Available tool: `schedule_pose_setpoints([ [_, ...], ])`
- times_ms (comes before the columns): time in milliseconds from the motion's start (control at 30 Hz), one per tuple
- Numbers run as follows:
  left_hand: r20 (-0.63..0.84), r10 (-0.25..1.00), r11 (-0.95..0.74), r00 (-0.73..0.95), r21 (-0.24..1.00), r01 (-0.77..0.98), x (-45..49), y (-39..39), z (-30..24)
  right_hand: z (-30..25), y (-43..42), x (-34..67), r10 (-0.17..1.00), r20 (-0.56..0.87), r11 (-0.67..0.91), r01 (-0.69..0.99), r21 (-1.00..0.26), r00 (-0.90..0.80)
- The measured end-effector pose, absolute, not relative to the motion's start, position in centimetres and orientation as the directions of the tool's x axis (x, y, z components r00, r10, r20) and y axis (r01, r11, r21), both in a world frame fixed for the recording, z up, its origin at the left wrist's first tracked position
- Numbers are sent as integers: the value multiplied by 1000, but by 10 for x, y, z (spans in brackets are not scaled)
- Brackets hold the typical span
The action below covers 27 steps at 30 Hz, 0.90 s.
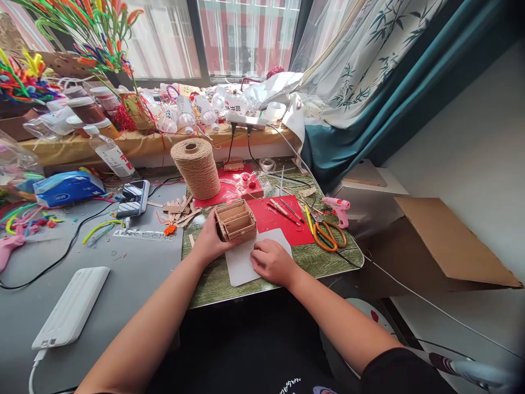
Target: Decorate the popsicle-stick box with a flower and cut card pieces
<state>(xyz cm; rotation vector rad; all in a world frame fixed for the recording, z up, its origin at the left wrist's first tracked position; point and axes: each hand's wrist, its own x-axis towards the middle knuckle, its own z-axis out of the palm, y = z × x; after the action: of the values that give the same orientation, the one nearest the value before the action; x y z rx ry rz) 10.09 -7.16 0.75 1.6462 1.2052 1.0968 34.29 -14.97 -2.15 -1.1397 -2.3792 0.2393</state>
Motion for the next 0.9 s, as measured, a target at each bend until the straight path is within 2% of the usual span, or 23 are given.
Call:
schedule_pose_setpoints([
  [100, 260, 942, -322, 210, 874, 365, 98, -71, -4, -18, -148, 342, 746, 339, 665, 668, -335, -573],
  [367, 352, 912, -408, 211, 826, 388, 105, -73, -17, -20, -144, 343, 736, 312, 676, 674, -297, -601],
  [467, 345, 919, -395, 192, 832, 391, 105, -72, -22, -21, -144, 343, 741, 294, 671, 686, -283, -604],
  [600, 364, 907, -421, 212, 778, 466, 102, -68, -26, -20, -144, 342, 747, 287, 664, 697, -272, -600],
  [700, 382, 910, -408, 164, 750, 521, 99, -62, -25, -20, -144, 342, 746, 299, 665, 691, -285, -595],
  [900, 351, 934, -333, 71, 778, 533, 100, -65, -15, -21, -146, 342, 744, 326, 666, 691, -282, -583],
])
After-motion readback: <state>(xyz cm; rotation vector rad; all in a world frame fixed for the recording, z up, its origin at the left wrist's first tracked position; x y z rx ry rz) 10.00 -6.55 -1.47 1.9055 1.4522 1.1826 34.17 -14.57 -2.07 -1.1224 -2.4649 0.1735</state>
